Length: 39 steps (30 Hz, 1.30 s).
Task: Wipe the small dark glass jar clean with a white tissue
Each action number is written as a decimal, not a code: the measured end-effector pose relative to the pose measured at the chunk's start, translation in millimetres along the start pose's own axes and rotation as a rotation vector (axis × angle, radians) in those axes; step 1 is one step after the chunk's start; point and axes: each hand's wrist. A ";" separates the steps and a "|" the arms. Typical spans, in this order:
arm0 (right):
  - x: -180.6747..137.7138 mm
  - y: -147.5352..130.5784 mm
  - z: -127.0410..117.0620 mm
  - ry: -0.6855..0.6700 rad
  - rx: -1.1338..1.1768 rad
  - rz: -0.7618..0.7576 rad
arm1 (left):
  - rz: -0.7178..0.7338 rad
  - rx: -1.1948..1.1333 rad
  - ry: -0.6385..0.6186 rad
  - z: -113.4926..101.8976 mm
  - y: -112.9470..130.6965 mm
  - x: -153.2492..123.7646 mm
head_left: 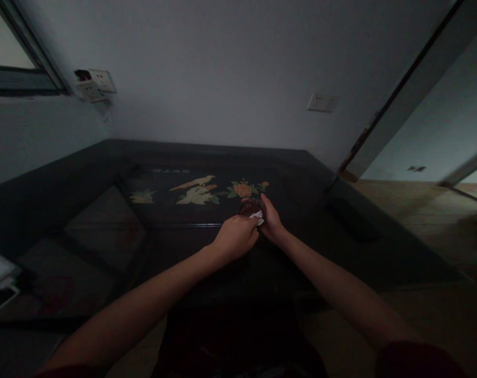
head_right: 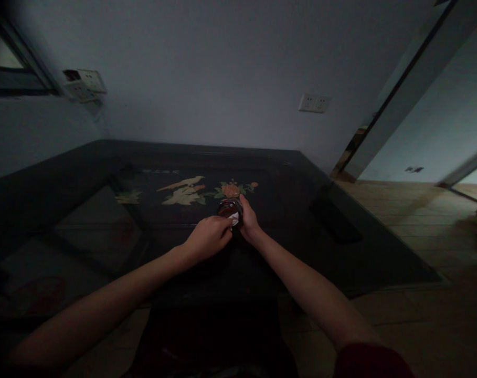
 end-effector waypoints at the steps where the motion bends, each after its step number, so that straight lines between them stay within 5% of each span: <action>1: 0.0 -0.2 -0.1 -0.001 0.009 0.002 | 0.014 -0.035 0.018 2.5 -0.7 0.2; 14: 6.0 4.8 -0.1 0.058 0.095 -0.004 | 0.078 0.228 0.046 11.8 0.2 4.5; 26: -3.9 0.8 1.5 -0.086 -0.090 -0.039 | 0.084 0.171 -0.209 -19.0 8.0 -0.7; 39: 5.6 2.9 -2.5 0.004 0.103 -0.021 | 0.117 0.110 0.012 4.1 -2.2 2.2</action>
Point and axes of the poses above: each hand's wrist, its own x-axis towards the middle knuckle, its own z-axis out of the palm, y = z × x, and after that the axes turned 6 degrees about z, right-handed
